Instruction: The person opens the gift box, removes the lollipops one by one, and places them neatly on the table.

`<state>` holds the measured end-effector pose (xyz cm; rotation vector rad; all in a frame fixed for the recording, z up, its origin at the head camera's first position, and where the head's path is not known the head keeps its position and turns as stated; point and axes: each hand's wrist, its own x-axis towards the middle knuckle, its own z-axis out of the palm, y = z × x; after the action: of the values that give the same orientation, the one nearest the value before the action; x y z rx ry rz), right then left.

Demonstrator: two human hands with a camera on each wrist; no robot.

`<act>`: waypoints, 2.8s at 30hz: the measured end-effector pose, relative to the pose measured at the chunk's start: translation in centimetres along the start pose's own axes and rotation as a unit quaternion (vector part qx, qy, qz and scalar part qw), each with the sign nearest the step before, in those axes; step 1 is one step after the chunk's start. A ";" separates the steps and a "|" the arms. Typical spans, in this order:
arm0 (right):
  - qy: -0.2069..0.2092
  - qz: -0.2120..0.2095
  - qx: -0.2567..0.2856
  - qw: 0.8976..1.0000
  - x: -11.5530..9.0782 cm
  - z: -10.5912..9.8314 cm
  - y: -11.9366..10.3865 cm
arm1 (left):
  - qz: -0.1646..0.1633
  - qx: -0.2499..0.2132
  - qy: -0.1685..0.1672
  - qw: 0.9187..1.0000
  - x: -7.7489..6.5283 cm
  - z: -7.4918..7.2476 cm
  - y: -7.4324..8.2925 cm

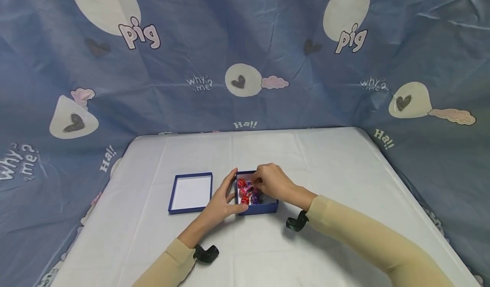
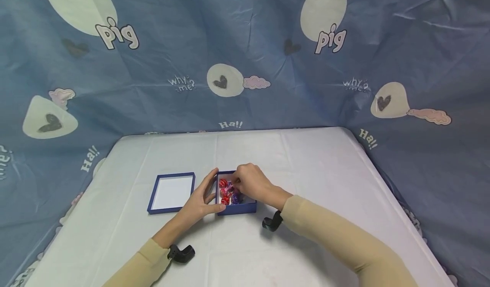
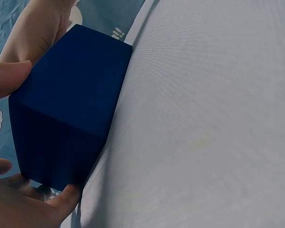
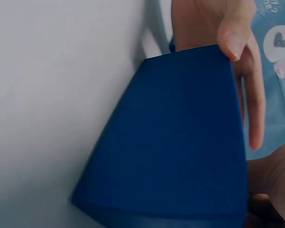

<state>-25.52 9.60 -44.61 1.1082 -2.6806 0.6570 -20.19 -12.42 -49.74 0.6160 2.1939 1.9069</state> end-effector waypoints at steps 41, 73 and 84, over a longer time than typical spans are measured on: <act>0.093 0.143 0.161 0.972 -1.4 -4.5 0.9 | -0.012 0.026 0.012 1.000 0.1 -0.1 -0.9; 0.138 0.242 0.168 0.946 -4.5 -5.6 5.8 | -0.003 0.028 0.003 1.000 0.0 -0.5 -1.3; 0.126 0.263 0.165 0.942 -5.0 -4.9 7.5 | -0.003 0.039 0.004 0.999 0.2 -0.5 -1.6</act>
<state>-27.34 19.71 -44.27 0.3005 -2.6937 1.2738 -20.87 -12.97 -51.16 0.6135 2.2812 1.8317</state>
